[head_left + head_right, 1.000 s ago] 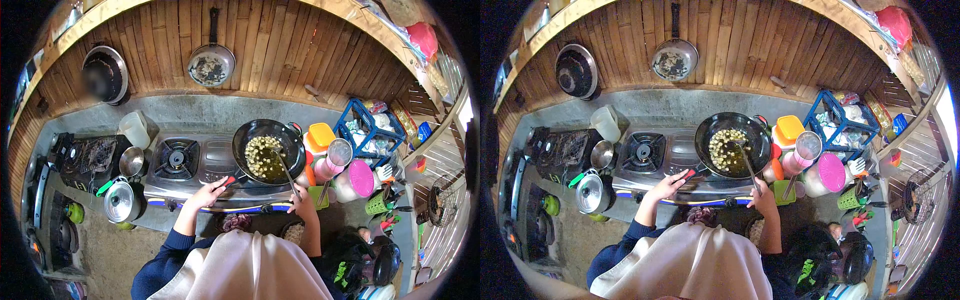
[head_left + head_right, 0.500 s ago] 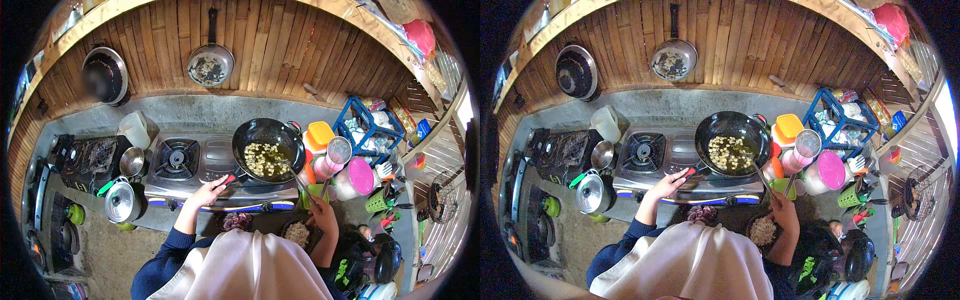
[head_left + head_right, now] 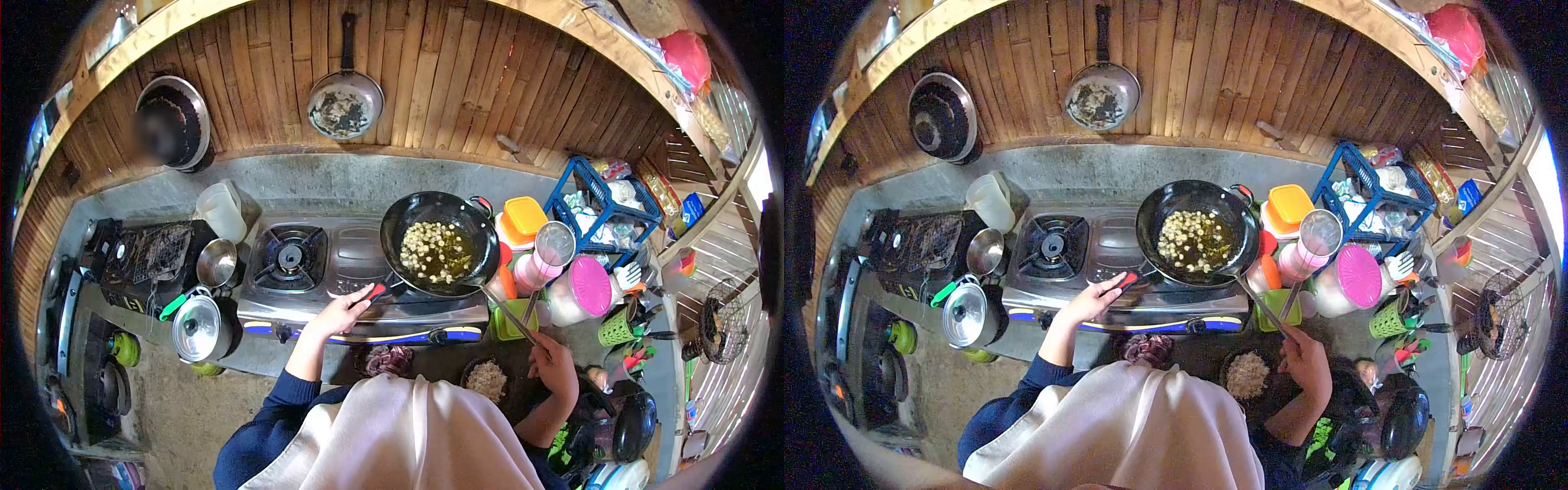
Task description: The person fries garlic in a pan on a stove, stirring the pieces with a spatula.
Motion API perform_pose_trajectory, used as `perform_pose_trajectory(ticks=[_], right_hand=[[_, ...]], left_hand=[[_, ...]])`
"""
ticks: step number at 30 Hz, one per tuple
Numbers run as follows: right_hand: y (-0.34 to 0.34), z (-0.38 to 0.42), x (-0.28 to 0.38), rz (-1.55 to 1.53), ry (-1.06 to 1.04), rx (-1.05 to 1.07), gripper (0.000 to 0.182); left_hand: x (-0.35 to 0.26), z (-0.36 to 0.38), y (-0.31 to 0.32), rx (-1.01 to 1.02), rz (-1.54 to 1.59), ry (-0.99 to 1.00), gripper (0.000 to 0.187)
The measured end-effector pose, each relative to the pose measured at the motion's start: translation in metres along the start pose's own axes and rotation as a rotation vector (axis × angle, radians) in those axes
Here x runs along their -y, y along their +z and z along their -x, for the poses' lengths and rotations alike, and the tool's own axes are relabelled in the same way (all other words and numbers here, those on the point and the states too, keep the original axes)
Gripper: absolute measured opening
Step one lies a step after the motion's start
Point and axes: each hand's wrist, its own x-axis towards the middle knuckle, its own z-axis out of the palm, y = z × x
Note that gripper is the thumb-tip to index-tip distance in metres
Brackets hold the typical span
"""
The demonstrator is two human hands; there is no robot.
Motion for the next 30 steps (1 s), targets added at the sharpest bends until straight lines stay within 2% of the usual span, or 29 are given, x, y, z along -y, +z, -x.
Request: perform_pose_trajectory(ticks=[3,9,11,14,22,25,30], right_hand=[[0.006,-0.003,-0.008,-0.055,0.035,0.011,0.032],[0.033,-0.028,-0.016,-0.014,-0.075,0.051,0.033],[0.044,-0.038,-0.008,-0.145,0.003,0.076,0.035],[0.064,-0.054,-0.008,-0.285,-0.018,0.060,0.035],[0.111,-0.115,-0.027,-0.365,-0.132,0.035,0.034],[0.120,-0.125,-0.023,-0.451,-0.056,0.045,0.034],[0.125,-0.127,-0.024,-0.366,-0.107,0.041,0.038]], left_hand=[[0.004,-0.002,0.000,-0.008,-0.005,0.016,0.043],[0.007,-0.004,0.001,-0.015,-0.014,0.051,0.043],[0.001,-0.001,0.000,-0.001,0.021,-0.013,0.043],[-0.003,0.001,0.000,0.006,0.032,-0.011,0.043],[0.006,-0.003,0.000,-0.005,0.038,0.008,0.042],[0.000,0.000,0.001,-0.008,0.035,-0.011,0.042],[0.004,-0.002,0.000,0.003,0.046,-0.006,0.043]])
